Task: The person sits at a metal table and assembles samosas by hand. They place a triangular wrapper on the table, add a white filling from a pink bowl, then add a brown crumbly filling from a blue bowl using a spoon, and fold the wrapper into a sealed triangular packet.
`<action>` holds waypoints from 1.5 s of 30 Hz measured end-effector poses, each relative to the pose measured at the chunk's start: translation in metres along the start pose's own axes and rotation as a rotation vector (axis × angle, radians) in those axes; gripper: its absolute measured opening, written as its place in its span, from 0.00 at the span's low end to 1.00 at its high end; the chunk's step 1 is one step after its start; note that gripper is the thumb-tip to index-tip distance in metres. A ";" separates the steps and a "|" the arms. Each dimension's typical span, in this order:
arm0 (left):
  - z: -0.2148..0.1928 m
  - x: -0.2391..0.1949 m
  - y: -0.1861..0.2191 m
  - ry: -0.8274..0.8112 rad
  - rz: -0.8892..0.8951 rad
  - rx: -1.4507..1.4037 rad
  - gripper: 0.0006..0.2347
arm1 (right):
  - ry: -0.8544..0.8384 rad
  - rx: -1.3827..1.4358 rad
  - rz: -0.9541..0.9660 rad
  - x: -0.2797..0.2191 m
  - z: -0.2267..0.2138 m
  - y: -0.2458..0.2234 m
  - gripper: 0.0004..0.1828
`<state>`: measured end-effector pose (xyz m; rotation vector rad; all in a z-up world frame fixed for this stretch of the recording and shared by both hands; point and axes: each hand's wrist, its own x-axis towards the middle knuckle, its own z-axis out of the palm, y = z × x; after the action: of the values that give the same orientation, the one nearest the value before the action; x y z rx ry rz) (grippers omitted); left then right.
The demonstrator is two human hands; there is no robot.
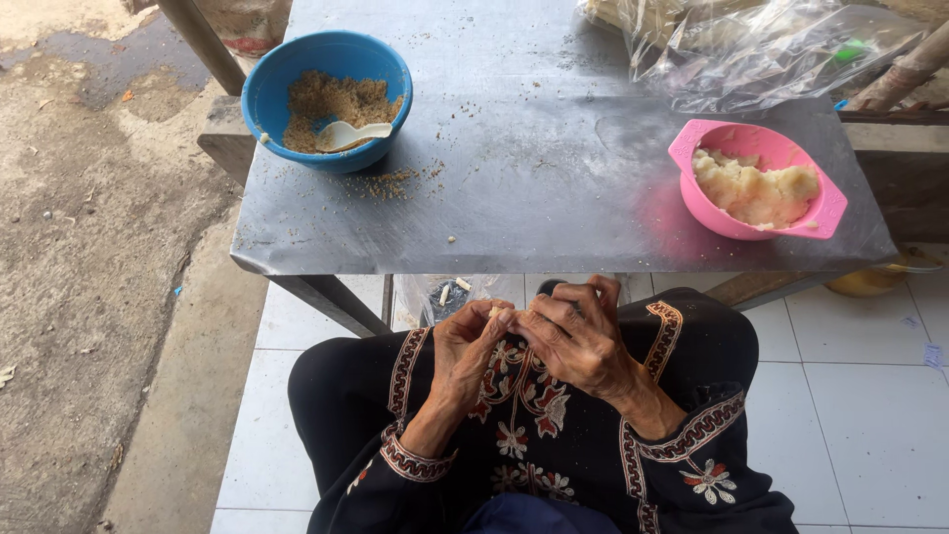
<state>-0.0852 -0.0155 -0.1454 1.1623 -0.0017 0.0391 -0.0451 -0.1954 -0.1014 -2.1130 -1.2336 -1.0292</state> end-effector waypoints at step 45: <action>-0.087 0.126 -0.103 0.763 -0.336 -0.392 0.15 | -0.070 0.494 0.486 -0.016 -0.008 0.024 0.12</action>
<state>0.0424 0.0276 -0.2719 0.6870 0.8249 0.1745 -0.0314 -0.2209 -0.1099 -1.9161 -0.8250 -0.3904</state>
